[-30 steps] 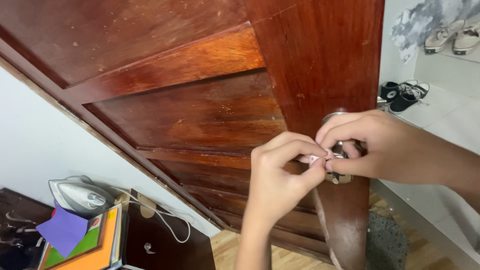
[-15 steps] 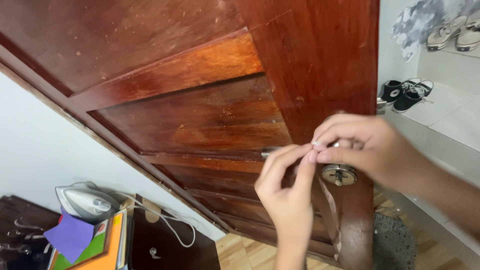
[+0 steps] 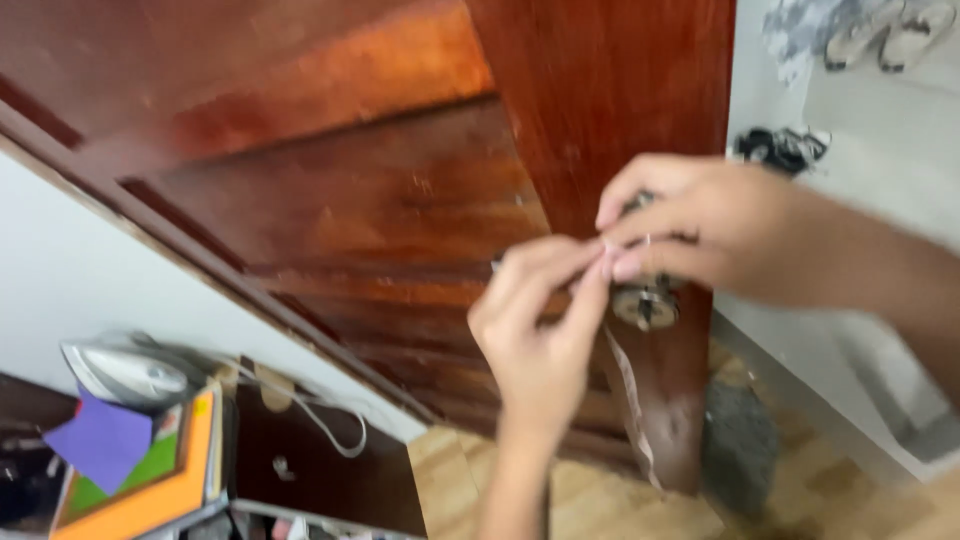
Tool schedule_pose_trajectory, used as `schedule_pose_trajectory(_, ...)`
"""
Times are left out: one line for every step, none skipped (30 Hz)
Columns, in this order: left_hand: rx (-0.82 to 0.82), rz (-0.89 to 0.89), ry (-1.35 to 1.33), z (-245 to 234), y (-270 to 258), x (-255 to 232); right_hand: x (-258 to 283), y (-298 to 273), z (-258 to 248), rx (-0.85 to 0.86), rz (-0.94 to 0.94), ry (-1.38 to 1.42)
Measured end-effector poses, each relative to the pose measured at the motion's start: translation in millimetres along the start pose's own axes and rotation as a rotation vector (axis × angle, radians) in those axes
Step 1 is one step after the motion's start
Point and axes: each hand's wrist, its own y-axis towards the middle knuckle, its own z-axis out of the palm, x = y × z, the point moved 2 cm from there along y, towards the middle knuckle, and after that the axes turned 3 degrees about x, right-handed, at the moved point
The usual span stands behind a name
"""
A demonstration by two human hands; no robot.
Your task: Measuring the dimensions of a door handle using a flexible measuring tape.
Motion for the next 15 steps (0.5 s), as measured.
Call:
schedule_pose_trajectory(-0.001,-0.023,0.003,-3.9,3.0,-0.6,1.3,-0.2,-4.1,0.018,0.006,0.012)
schedule_pose_trajectory(0.063,-0.022,-0.009,-6.7,6.3,-1.5,2.0,0.0,-7.7,0.072,0.04,-0.022)
schedule_pose_trajectory(0.126,-0.015,-0.02,-9.7,11.3,-1.2,2.2,2.3,-12.0,0.122,0.069,-0.06)
schedule_pose_trajectory(0.123,-0.032,-0.017,-11.9,10.5,-2.6,12.4,3.3,-14.0,0.137,0.069,-0.051)
schedule_pose_trajectory(0.154,-0.002,0.032,-14.3,12.8,-4.5,22.0,5.8,-17.7,0.139,0.117,-0.088)
schedule_pose_trajectory(0.186,0.028,0.081,-16.7,15.8,-7.1,32.1,8.4,-22.5,0.14,0.164,-0.125)
schedule_pose_trajectory(0.179,0.032,0.09,-15.0,13.2,-6.2,28.0,8.7,-20.6,0.139,0.152,-0.126)
schedule_pose_trajectory(0.135,0.029,0.074,-14.1,11.2,-5.4,23.6,9.0,-19.6,0.116,0.169,-0.108)
schedule_pose_trajectory(0.09,0.029,0.051,-11.9,9.7,-4.3,18.9,8.9,-20.0,0.092,0.189,-0.094)
schedule_pose_trajectory(0.082,0.037,0.054,-10.3,5.7,-1.8,12.6,7.3,-15.2,0.089,0.18,-0.101)
schedule_pose_trajectory(0.041,0.001,-0.068,-9.1,1.0,1.4,7.3,5.0,-11.0,0.019,0.113,-0.018)
schedule_pose_trajectory(0.0,-0.034,-0.191,-7.5,-4.0,4.8,1.5,2.5,-6.9,-0.053,0.048,0.064)
schedule_pose_trajectory(-0.005,-0.032,-0.192,-4.4,-8.0,7.9,1.1,1.1,3.4,-0.05,0.045,0.06)
schedule_pose_trajectory(-0.08,-0.116,-0.291,-2.2,-12.4,13.0,0.4,-0.6,12.2,-0.129,0.028,0.128)
schedule_pose_trajectory(-0.155,-0.201,-0.394,1.1,-17.3,17.8,-0.5,-3.1,20.5,-0.205,0.012,0.194)
